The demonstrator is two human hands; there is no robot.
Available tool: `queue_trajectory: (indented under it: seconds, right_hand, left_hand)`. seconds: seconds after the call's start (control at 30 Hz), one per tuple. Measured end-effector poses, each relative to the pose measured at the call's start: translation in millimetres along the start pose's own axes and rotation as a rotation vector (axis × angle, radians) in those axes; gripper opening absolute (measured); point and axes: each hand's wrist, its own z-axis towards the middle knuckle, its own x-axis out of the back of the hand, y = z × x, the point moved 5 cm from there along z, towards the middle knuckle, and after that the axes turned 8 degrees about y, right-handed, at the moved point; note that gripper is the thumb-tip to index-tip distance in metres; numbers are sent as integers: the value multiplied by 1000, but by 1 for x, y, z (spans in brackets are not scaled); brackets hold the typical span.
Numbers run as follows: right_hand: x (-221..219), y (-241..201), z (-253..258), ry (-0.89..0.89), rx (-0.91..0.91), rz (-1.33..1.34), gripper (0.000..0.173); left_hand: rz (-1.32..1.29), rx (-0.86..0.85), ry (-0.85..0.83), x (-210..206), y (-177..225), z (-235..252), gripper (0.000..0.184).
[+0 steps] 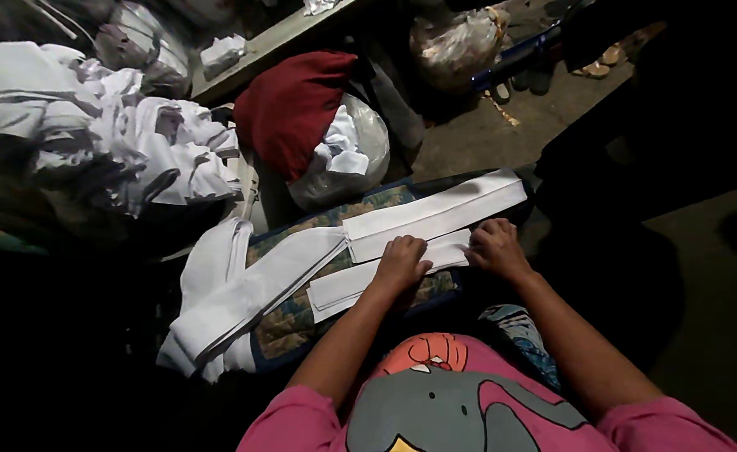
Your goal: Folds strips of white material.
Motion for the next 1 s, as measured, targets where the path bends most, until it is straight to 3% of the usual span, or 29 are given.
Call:
queue_trajectory:
  seconds: [0.1,0.23,0.33,0.57,0.77,0.9,1.0]
  right_hand:
    - [3,-4,3,30,-27,44,30]
    - [15,-7,5,-35,-168,168,19]
    - [23,-11,3,-34,-261,254,24]
    - [33,-27,3,-50,-177,175,26]
    - [40,-44,8,-66,-71,107,18]
    - [44,-48,10,126,78,39,12]
    - [55,-55,8,106,-61,44,15]
  left_hand:
    - [-8,43,1,-3,0,-5,38]
    - [-50,115,21,-4,3,-1,37]
    - [-74,118,18,-3,3,-1,38]
    - [-109,124,5,-5,5,1,42]
    - [-224,-34,83,-4,29,6,34]
    - [-202,-206,328,6,53,5,17]
    - [-138,-242,345,14,64,-3,20]
